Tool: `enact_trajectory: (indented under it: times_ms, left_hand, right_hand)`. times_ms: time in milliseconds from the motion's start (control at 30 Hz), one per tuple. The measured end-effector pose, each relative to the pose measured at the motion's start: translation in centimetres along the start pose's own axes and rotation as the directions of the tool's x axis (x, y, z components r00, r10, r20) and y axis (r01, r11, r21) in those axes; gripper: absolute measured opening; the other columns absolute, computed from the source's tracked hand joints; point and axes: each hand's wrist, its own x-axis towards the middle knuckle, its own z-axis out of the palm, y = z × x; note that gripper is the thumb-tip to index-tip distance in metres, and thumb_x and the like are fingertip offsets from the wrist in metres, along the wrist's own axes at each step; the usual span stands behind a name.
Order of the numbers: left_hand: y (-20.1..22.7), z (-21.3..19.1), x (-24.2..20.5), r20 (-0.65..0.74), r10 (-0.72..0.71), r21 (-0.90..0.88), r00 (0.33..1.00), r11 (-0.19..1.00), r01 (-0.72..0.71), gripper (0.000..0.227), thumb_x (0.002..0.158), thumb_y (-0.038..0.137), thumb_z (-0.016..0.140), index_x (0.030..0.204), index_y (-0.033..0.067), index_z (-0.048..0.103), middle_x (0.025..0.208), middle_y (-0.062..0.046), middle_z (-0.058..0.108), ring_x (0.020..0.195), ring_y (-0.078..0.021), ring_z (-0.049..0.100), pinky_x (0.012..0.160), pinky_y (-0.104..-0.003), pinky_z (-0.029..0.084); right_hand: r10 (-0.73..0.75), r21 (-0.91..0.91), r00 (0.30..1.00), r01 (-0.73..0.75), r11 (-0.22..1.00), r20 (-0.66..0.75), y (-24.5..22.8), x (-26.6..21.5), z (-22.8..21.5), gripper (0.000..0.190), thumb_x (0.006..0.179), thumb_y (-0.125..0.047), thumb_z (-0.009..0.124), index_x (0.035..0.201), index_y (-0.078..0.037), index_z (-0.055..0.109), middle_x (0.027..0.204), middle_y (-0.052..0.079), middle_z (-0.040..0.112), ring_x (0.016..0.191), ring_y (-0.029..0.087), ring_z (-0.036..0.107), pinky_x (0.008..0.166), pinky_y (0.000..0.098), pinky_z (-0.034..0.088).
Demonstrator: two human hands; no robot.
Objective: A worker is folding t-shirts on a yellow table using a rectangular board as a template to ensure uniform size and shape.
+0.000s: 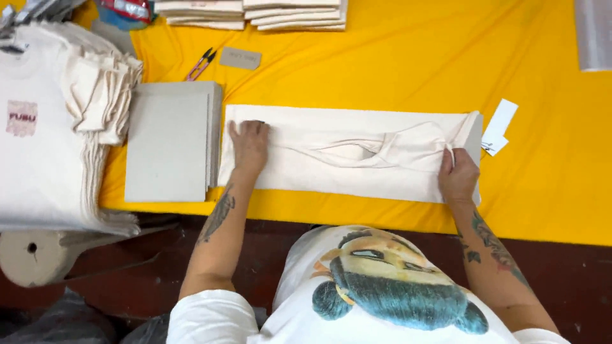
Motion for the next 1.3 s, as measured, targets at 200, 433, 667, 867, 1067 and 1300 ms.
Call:
enact_trajectory:
  times_ms: [200,433,667,867,1067,1300]
  left_hand:
    - [17.5,-4.2,4.0,0.012,0.418,-0.606,0.909,0.726,-0.325,0.049,0.098,0.044,0.064,0.134,0.0115,0.064,0.128,-0.014,0.068,0.128,-0.0321,0.057,0.108,-0.054,0.039]
    - [22.3,-1.3,6.1,0.215,0.544,-0.506,0.811,0.772,-0.385,0.037,0.097,0.036,0.068,0.128,0.0159,0.066,0.113,-0.007,0.066,0.115,-0.0238,0.059,0.104,-0.044,0.038]
    - [22.5,-1.4,9.9,0.505,0.421,-0.613,0.754,0.789,-0.029,0.026,0.099,0.024,0.058,0.123,0.0171,0.066,0.117,-0.015,0.075,0.109,-0.0379,0.072,0.092,-0.052,0.055]
    - [24.7,-4.7,11.1,0.591,0.394,-0.628,0.704,0.772,0.096,0.051,0.101,0.045,0.042,0.126,0.0112,0.069,0.12,-0.017,0.07,0.118,-0.0373,0.066,0.102,-0.056,0.046]
    - [26.5,-1.6,9.5,0.336,0.329,-0.644,0.883,0.764,-0.039,0.021,0.102,0.03,0.055,0.115,0.0159,0.063,0.099,-0.006,0.069,0.106,-0.0278,0.067,0.102,-0.052,0.043]
    - [26.5,-0.4,9.3,0.25,0.145,-0.588,0.957,0.808,0.031,0.036,0.114,0.034,0.028,0.121,0.0141,0.057,0.091,-0.01,0.07,0.098,-0.0273,0.069,0.1,-0.045,0.044]
  right_hand:
    - [0.024,0.02,1.0,-0.025,1.0,0.012,0.0,-0.1,0.2,0.026,0.112,-0.025,0.064,0.096,-0.005,0.068,0.075,0.019,0.062,0.076,0.043,0.069,0.066,0.0496,0.054]
    - [0.097,0.069,0.994,-0.101,0.993,0.057,-1.3,0.6,-0.8,0.027,0.112,-0.025,0.061,0.095,-0.005,0.066,0.073,0.016,0.061,0.073,0.04,0.069,0.065,0.0473,0.055]
    - [0.142,0.122,0.986,-0.152,0.981,0.083,-1.1,0.8,-1.0,0.022,0.11,-0.024,0.064,0.1,-0.004,0.066,0.079,0.018,0.066,0.079,0.041,0.07,0.068,0.049,0.056]
    - [0.278,0.216,0.949,-0.306,0.927,0.15,0.1,1.1,-0.2,0.017,0.103,-0.021,0.072,0.109,-0.007,0.067,0.091,0.016,0.074,0.086,0.04,0.072,0.074,0.05,0.058]
    - [0.251,0.135,0.953,-0.275,0.952,0.17,-3.0,2.3,-2.4,0.005,0.101,-0.013,0.067,0.105,-0.01,0.067,0.116,0.012,0.066,0.099,0.044,0.07,0.085,0.0546,0.058]
    - [0.377,0.018,0.886,-0.396,0.918,0.27,-1.9,2.8,-0.9,0.008,0.107,-0.015,0.058,0.113,-0.013,0.063,0.103,0.01,0.067,0.097,0.037,0.073,0.085,0.0466,0.06]
